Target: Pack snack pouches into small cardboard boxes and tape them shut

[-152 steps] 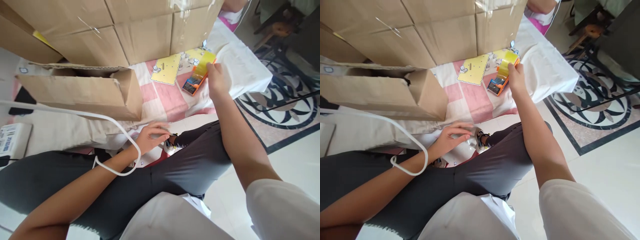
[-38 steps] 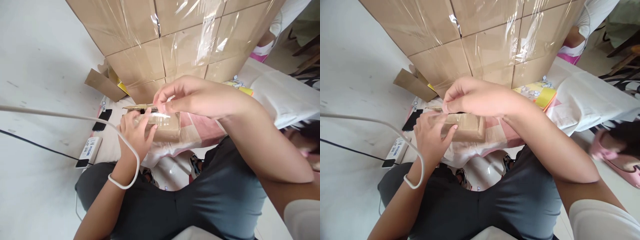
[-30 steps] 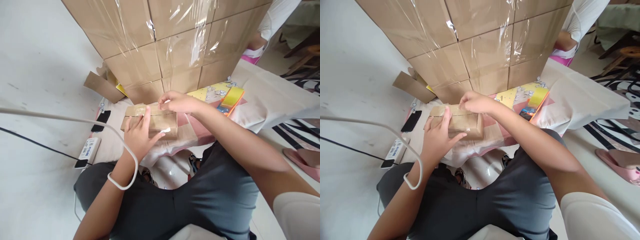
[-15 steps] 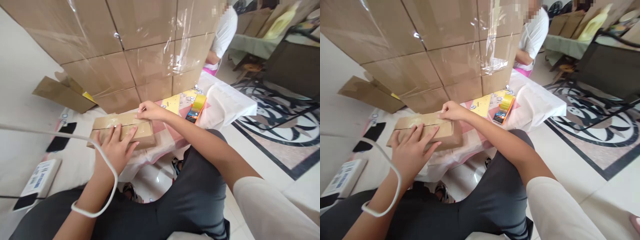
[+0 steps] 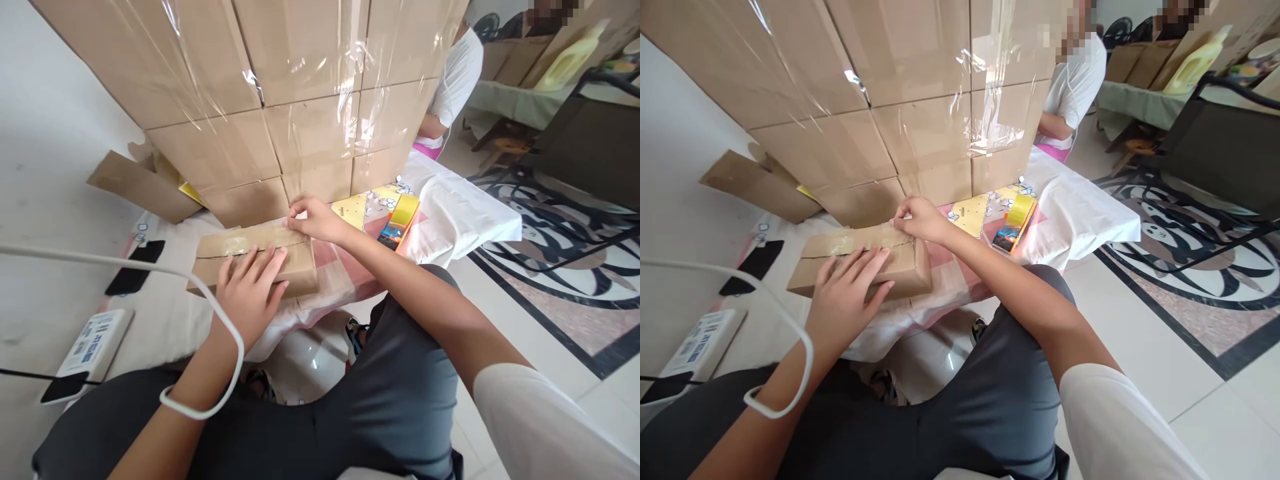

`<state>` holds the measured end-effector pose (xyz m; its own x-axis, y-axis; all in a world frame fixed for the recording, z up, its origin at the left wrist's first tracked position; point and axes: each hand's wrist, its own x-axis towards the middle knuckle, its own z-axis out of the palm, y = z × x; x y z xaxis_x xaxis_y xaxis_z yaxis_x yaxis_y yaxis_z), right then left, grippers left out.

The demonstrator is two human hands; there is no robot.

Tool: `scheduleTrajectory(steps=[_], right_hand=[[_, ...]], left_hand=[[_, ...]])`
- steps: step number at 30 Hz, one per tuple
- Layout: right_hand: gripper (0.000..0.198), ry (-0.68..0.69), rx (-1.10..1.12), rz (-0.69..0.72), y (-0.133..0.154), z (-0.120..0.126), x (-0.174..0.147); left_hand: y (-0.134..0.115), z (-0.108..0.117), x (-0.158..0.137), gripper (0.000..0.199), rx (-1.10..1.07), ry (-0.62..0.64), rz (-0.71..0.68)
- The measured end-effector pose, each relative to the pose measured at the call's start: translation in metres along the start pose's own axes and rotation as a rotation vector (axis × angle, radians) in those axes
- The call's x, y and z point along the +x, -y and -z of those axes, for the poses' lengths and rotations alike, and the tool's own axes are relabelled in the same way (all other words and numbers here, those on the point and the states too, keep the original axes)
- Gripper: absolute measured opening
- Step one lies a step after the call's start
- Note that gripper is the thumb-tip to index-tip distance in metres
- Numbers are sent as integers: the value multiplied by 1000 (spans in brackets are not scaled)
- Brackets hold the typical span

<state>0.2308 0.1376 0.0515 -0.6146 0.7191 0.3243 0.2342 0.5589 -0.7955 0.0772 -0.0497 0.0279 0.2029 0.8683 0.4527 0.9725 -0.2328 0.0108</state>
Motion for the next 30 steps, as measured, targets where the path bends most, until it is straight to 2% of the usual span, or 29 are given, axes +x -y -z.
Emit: scheduleTrajectory(steps=[3,5,8,10,11,13,16,19,21,23,26,28,30], right_hand=[[13,-51,-84,-79,3,-4,-2],[20,-83,-174,-118,5,-5,0],[44,-36,-275,-303,-1,2,9],[46,-77,-386,-412,-11,17,16],[42,-154,-456,-418,-18,29,20],[32,-393,-569,-362,-39,64,23],[9,-706,-533,-303,-79,140,12],[4,-968,-496,-335,-124,213,-18],[5,-974,-470,-379,-152,240,-43],[13,-927,-481,-383,-177,245,-66],[40,-698,-615,-469,-206,226,-92],[46,-547,-681,-550,-218,214,-101],[44,-463,-691,-595,-226,207,-104]], left_hand=[[-1,0,0,48,15,8,-7],[-2,-1,1,47,17,13,-7],[-3,0,0,47,29,19,-3],[-5,1,-1,48,43,15,-1],[-5,1,-2,48,50,10,-5],[-4,0,-4,47,67,-11,-26],[0,-3,-6,47,72,-68,-89],[5,-6,-4,45,39,-98,-129],[7,-7,-2,44,30,-111,-133],[7,-6,0,43,35,-123,-131],[5,-5,4,41,49,-129,-136],[3,-5,6,41,61,-136,-139],[1,-5,8,41,69,-144,-141]])
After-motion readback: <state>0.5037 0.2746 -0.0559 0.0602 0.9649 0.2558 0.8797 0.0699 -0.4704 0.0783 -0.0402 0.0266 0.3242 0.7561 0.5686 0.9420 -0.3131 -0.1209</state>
